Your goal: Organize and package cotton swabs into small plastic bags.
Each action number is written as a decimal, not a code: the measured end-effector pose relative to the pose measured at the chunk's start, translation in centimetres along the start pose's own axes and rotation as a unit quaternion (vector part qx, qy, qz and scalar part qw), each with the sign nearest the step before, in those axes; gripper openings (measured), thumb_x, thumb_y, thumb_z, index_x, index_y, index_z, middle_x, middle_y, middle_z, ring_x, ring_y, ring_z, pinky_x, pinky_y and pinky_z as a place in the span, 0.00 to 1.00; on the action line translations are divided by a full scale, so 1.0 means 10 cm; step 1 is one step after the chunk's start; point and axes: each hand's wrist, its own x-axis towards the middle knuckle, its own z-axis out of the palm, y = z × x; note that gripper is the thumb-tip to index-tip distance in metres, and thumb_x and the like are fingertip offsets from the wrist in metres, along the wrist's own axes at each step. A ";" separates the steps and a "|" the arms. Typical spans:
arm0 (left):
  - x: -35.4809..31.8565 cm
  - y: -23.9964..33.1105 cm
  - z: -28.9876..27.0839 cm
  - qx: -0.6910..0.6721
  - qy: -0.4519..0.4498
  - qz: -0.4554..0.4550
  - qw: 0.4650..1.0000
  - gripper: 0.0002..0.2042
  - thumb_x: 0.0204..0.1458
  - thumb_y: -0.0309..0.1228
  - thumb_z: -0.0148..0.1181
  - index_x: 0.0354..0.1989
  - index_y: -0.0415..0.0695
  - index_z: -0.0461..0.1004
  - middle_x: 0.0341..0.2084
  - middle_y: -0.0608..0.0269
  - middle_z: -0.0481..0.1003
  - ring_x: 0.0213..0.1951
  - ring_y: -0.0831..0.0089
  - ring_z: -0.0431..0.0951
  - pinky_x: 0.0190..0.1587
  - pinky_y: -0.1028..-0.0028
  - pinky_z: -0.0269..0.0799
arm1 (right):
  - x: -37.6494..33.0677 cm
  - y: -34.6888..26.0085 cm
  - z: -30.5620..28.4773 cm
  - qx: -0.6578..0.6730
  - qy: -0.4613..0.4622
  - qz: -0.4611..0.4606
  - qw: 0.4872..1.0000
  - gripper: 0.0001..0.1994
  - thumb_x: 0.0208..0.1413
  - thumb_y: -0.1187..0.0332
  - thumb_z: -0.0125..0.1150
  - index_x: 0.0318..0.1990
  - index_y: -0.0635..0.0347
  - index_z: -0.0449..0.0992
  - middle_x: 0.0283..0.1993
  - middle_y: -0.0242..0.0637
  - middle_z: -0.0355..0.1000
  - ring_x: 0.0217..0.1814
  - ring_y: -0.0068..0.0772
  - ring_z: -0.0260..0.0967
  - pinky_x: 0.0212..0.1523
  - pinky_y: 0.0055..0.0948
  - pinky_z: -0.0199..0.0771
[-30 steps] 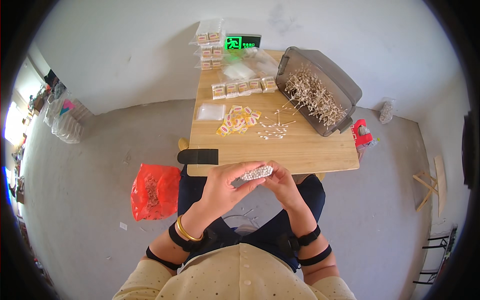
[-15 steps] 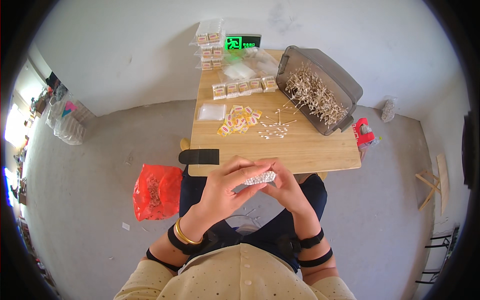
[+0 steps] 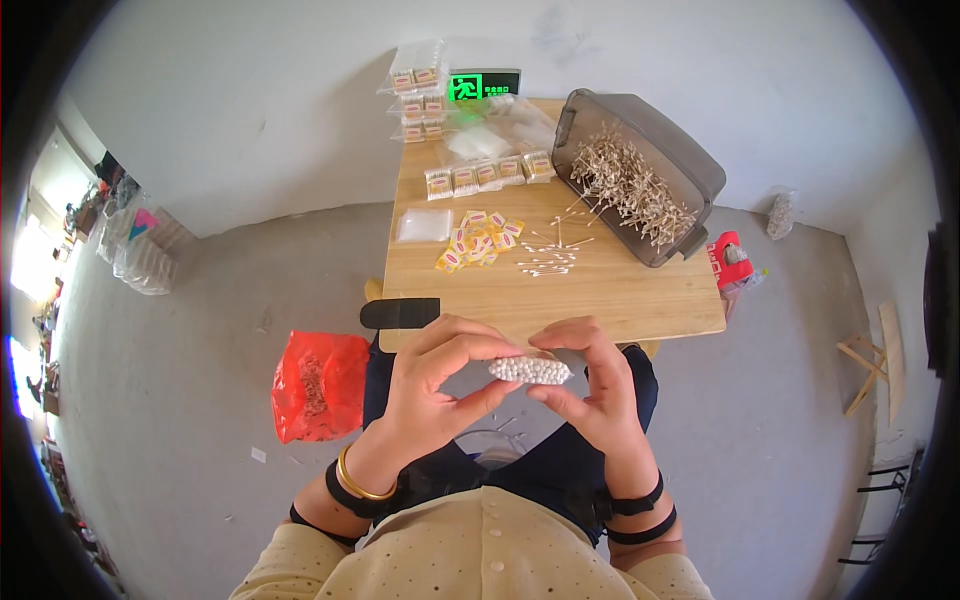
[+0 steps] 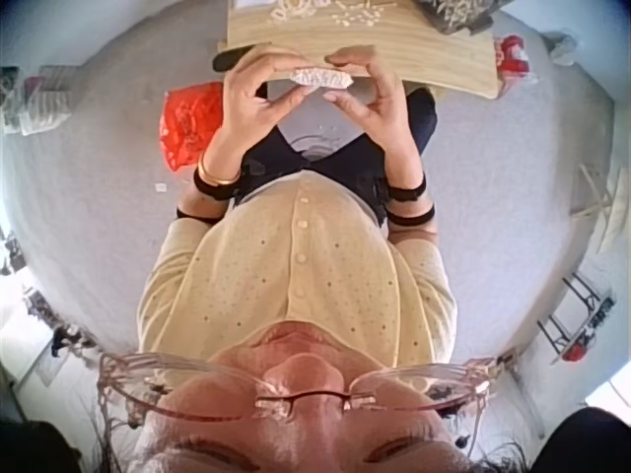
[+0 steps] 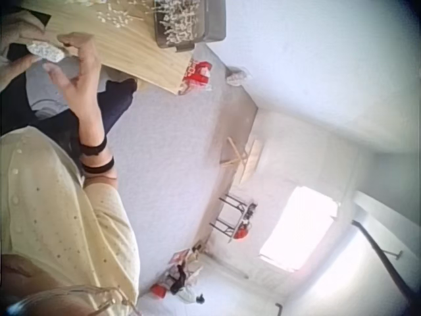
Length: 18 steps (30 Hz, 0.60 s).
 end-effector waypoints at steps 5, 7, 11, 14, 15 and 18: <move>0.00 0.09 0.02 -0.016 0.010 0.001 1.000 0.14 0.41 0.21 0.73 0.39 0.44 0.81 0.35 0.63 0.81 0.38 0.67 0.80 0.40 0.70 0.75 | 0.01 -0.11 -0.06 -0.079 -0.024 -0.084 0.993 0.15 0.46 0.71 0.75 0.43 0.59 0.81 0.42 0.37 0.78 0.44 0.39 0.72 0.49 0.35 0.69; 0.00 0.11 0.03 -0.019 0.009 0.010 1.000 0.14 0.40 0.21 0.73 0.38 0.44 0.81 0.35 0.63 0.80 0.37 0.67 0.80 0.39 0.71 0.74 | -0.01 -0.13 -0.07 -0.098 -0.026 -0.094 0.990 0.14 0.47 0.72 0.74 0.42 0.58 0.82 0.41 0.37 0.78 0.43 0.39 0.72 0.48 0.34 0.68; -0.01 0.12 0.04 -0.034 0.002 0.021 0.999 0.14 0.41 0.20 0.74 0.39 0.42 0.81 0.35 0.61 0.80 0.36 0.68 0.80 0.39 0.72 0.75 | -0.05 -0.16 -0.08 -0.083 -0.012 -0.097 0.992 0.13 0.47 0.72 0.72 0.42 0.58 0.82 0.40 0.36 0.78 0.42 0.39 0.72 0.47 0.33 0.67; 0.00 0.16 0.03 -0.048 -0.004 0.011 0.999 0.15 0.41 0.21 0.74 0.39 0.42 0.81 0.36 0.60 0.81 0.36 0.68 0.81 0.39 0.72 0.76 | -0.07 -0.17 -0.11 -0.078 -0.011 -0.101 0.992 0.13 0.47 0.73 0.72 0.42 0.59 0.82 0.40 0.36 0.78 0.42 0.39 0.72 0.47 0.33 0.67; 0.01 0.18 0.03 -0.050 -0.004 0.005 0.999 0.15 0.41 0.21 0.75 0.40 0.43 0.82 0.36 0.61 0.81 0.35 0.67 0.82 0.39 0.72 0.76 | -0.07 -0.18 -0.11 -0.078 -0.014 -0.103 0.991 0.13 0.47 0.73 0.72 0.43 0.60 0.82 0.41 0.36 0.78 0.42 0.39 0.72 0.47 0.33 0.67; 0.01 0.22 0.02 -0.039 -0.003 0.017 0.999 0.15 0.42 0.21 0.74 0.41 0.42 0.82 0.37 0.60 0.82 0.36 0.66 0.83 0.40 0.72 0.77 | -0.06 -0.22 -0.12 -0.095 -0.018 -0.135 0.986 0.14 0.47 0.72 0.73 0.44 0.61 0.82 0.41 0.38 0.79 0.43 0.38 0.72 0.47 0.34 0.67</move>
